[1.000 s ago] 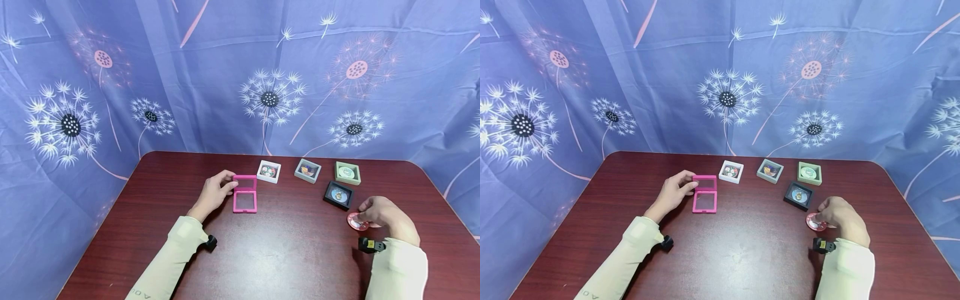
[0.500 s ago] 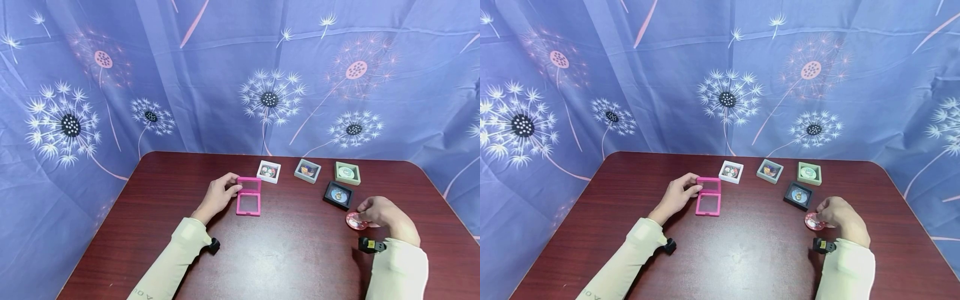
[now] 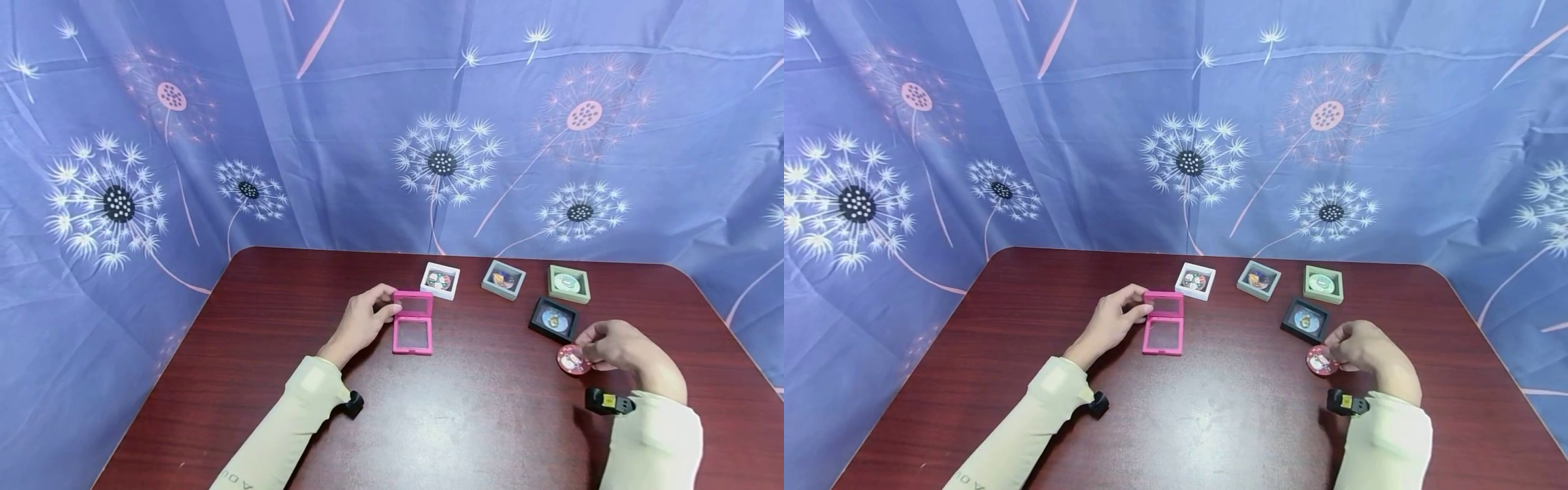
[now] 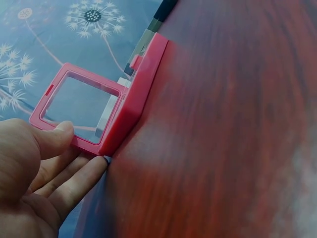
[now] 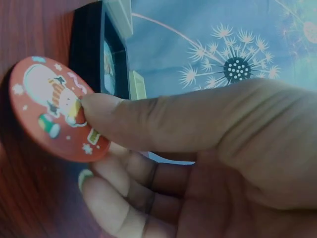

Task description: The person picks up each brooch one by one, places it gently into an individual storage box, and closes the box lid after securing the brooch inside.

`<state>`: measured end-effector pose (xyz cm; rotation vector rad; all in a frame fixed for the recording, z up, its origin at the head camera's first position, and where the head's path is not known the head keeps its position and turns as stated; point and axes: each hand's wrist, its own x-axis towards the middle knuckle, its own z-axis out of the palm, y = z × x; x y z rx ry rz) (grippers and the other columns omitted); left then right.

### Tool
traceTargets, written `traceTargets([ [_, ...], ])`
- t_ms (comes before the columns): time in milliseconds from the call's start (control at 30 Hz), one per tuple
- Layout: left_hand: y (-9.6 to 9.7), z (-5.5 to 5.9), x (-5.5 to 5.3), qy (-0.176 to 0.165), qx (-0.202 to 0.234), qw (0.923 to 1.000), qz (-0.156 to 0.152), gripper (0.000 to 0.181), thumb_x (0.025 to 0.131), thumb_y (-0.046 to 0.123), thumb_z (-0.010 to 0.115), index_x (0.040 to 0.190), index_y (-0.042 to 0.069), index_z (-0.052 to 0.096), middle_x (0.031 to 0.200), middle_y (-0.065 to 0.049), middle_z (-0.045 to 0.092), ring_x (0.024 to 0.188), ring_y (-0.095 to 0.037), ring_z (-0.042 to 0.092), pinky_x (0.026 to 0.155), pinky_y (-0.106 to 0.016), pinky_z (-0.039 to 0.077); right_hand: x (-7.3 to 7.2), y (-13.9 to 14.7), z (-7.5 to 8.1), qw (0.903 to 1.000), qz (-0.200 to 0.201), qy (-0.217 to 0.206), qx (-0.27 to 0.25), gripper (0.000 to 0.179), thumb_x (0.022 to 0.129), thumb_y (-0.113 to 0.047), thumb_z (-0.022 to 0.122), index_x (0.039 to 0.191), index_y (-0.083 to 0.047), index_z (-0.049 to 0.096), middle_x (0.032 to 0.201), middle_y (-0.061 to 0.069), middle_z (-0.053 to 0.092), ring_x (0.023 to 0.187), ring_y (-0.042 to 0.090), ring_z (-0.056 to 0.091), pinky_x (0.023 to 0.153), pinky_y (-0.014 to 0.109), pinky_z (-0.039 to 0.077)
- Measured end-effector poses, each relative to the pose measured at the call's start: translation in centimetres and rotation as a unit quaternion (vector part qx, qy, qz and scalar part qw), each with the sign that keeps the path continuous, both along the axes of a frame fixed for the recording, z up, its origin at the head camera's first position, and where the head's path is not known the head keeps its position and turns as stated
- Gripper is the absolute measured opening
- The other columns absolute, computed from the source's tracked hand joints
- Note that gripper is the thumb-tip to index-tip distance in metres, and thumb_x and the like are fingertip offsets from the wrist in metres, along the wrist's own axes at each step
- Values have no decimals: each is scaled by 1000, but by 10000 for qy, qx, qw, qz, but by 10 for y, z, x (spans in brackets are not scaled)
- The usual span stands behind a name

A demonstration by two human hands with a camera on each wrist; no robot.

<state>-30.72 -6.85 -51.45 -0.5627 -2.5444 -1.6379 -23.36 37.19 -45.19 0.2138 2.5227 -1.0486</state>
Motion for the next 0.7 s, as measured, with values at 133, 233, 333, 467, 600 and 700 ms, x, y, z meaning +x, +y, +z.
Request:
traceTargets([
  [133,1,-1,0,146,-239,9996,39,21,98,8,78,118,9,73,101,-6,73,80,-16,74,76,-27,62,2,-4,2,9998,-28,30,-198,8,97,6,62,101,12,66,91,10,67,83,19,66,75,39,64],
  [233,2,0,1,155,-286,9995,43,21,98,9,77,119,10,73,101,-5,73,79,-14,74,76,-27,62,2,-6,3,9994,-5,41,-334,8,97,8,61,101,12,66,91,10,68,84,19,68,77,41,65],
  [333,3,1,2,155,-279,9995,32,21,98,9,77,119,9,73,101,-6,73,80,-15,74,77,-28,62,2,-8,4,9990,18,76,-438,7,96,9,60,101,12,65,92,9,68,83,19,68,77,41,65],
  [467,4,2,3,176,-333,9993,30,21,99,10,77,120,9,73,102,-6,73,80,-15,74,78,-29,62,0,-10,6,9983,106,184,-548,7,96,9,60,101,13,65,92,9,68,83,19,70,77,40,65],
  [600,6,1,3,201,-376,9991,8,21,100,11,77,120,9,73,103,-5,73,80,-14,73,79,-30,61,-2,-17,9,9968,260,349,-671,9,97,9,59,103,14,64,94,10,68,83,21,71,77,41,66],
  [700,7,0,3,244,-377,9990,2,19,100,11,76,118,9,73,102,-5,73,81,-13,72,79,-29,61,-3,-25,11,9949,406,583,-717,10,99,8,59,106,14,63,95,12,68,83,22,72,77,41,66],
])
